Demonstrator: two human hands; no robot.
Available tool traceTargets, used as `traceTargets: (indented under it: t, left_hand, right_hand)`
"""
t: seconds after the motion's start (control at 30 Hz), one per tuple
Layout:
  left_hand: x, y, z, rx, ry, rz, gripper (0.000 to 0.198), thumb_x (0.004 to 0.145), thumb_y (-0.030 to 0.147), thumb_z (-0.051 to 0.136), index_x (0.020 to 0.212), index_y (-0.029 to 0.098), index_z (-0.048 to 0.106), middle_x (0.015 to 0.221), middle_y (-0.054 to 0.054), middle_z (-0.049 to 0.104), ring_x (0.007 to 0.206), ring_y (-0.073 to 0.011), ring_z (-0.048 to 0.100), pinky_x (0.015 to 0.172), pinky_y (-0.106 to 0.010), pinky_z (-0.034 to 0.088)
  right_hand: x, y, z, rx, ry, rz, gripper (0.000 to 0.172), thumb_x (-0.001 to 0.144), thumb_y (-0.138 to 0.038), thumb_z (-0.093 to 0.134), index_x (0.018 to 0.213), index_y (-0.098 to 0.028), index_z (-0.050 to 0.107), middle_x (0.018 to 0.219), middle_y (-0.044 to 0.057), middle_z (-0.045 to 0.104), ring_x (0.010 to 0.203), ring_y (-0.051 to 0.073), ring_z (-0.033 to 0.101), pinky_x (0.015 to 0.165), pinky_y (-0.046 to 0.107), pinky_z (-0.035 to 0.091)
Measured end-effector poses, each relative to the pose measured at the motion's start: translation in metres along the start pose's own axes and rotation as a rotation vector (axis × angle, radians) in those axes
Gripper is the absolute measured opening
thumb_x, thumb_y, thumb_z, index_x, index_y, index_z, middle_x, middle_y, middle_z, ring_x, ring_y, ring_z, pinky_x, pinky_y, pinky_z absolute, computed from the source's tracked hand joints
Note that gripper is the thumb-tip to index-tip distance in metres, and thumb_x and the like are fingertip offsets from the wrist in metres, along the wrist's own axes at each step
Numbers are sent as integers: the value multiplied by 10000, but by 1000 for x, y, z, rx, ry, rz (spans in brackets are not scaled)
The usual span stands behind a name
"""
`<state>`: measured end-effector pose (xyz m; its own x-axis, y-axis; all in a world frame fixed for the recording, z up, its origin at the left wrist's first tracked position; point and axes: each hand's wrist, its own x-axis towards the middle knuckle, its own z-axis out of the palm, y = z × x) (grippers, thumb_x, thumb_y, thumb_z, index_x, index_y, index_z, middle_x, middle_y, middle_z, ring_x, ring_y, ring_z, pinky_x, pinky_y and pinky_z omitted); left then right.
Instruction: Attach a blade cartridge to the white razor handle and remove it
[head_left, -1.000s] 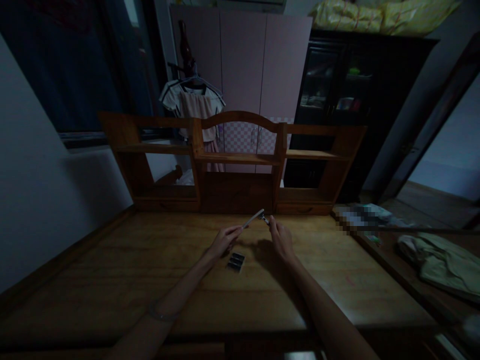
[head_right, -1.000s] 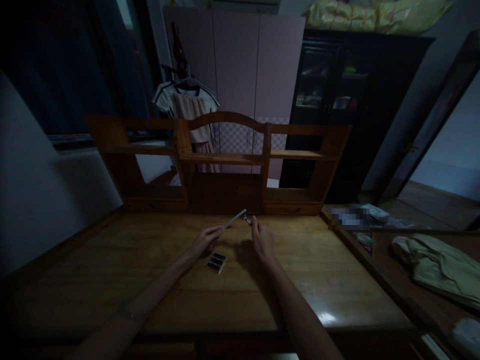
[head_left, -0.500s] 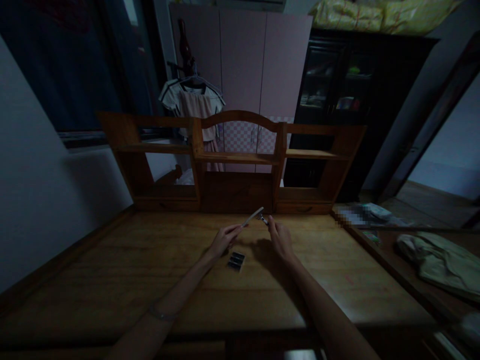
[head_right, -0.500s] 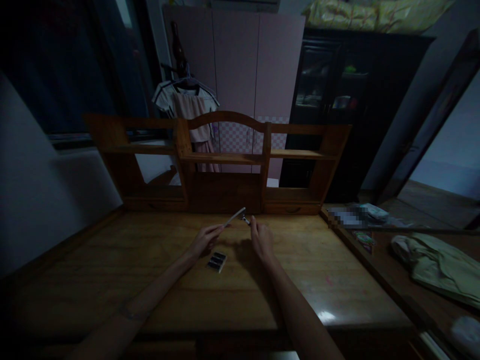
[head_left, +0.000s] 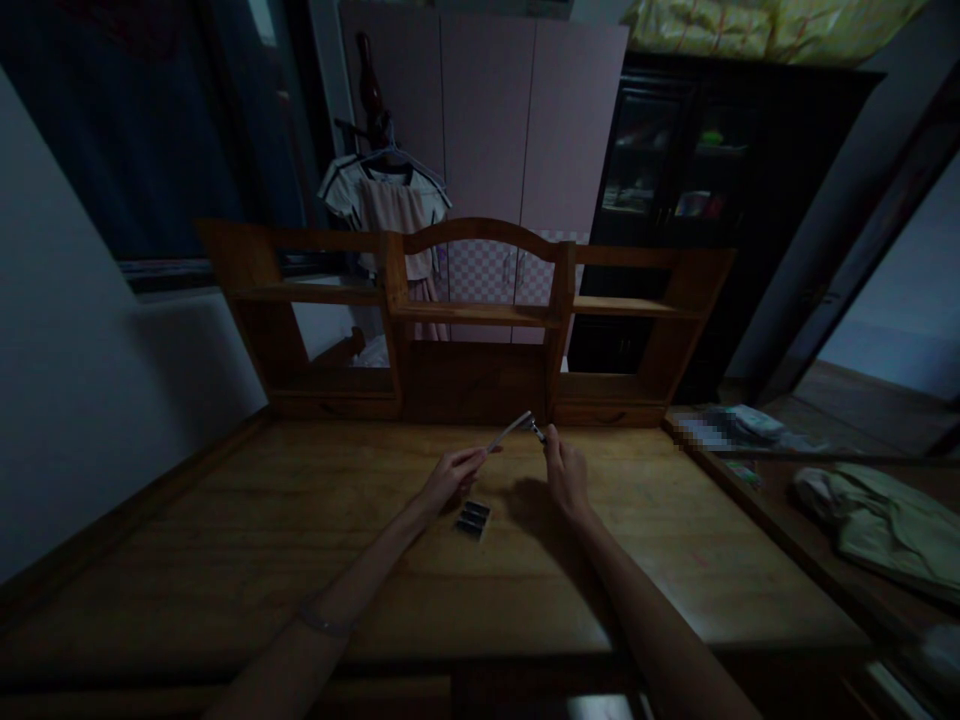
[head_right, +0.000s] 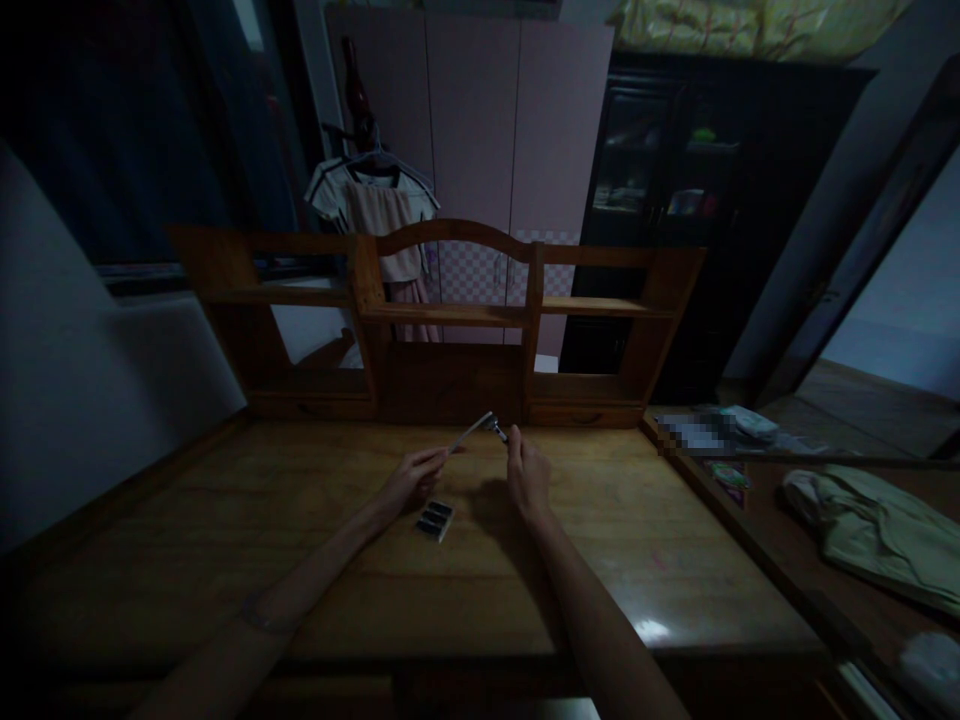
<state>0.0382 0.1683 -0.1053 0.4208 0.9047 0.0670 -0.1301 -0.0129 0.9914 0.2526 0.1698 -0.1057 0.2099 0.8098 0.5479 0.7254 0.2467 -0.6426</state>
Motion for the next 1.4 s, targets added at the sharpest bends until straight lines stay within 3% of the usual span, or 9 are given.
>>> traceTargets:
  t: [0.23, 0.4, 0.57, 0.8, 0.97, 1.1, 1.4]
  left_hand:
    - [0, 3, 0, 50, 111, 17, 561, 762, 522, 566, 1184, 153, 573, 508, 90, 226, 373, -33, 189, 381, -186, 88]
    - [3, -3, -2, 75, 96, 33, 562, 769, 529, 548, 1190, 157, 573, 514, 84, 232, 380, -38, 187, 381, -191, 74]
    - [5, -7, -4, 121, 156, 19, 575, 761, 545, 542, 1189, 162, 576, 513, 85, 212, 372, -41, 176, 375, -188, 72]
    - [4, -6, -5, 126, 139, -17, 585, 770, 558, 518, 1204, 168, 562, 528, 85, 207, 362, -37, 162, 365, -183, 67]
    - [4, -4, -4, 81, 135, 43, 601, 755, 560, 542, 1188, 143, 571, 540, 82, 219, 392, -36, 185, 379, -176, 100]
    - [5, -6, -3, 143, 135, -11, 616, 756, 587, 517, 1181, 146, 577, 517, 85, 223, 369, -38, 172, 371, -185, 78]
    - [4, -7, -4, 183, 127, 25, 581, 781, 572, 496, 1184, 161, 575, 544, 76, 250, 372, -34, 191, 369, -184, 93]
  right_hand:
    - [0, -2, -2, 27, 26, -7, 604, 956, -500, 180, 689, -157, 599, 612, 45, 562, 526, 156, 473, 494, 254, 216]
    - [0, -2, -2, 40, 15, -18, 583, 954, -503, 201, 726, -156, 610, 637, 46, 573, 543, 156, 480, 507, 251, 230]
    - [-1, -3, -2, 63, 23, -12, 589, 956, -500, 193, 701, -158, 598, 606, 41, 557, 547, 158, 487, 508, 248, 236]
    - [-1, -2, -1, 54, 32, -12, 597, 950, -510, 193, 673, -161, 591, 595, 44, 554, 541, 162, 492, 511, 249, 254]
    - [0, -2, -1, 27, 25, 0, 614, 948, -517, 184, 684, -156, 606, 620, 60, 578, 548, 169, 502, 512, 256, 248]
    - [-1, -3, -2, -4, 7, -3, 634, 946, -529, 161, 736, -152, 626, 642, 69, 595, 560, 177, 510, 514, 258, 242]
    - [-2, -5, -2, 13, 3, 2, 641, 946, -530, 152, 708, -154, 614, 641, 65, 593, 545, 171, 498, 501, 257, 235]
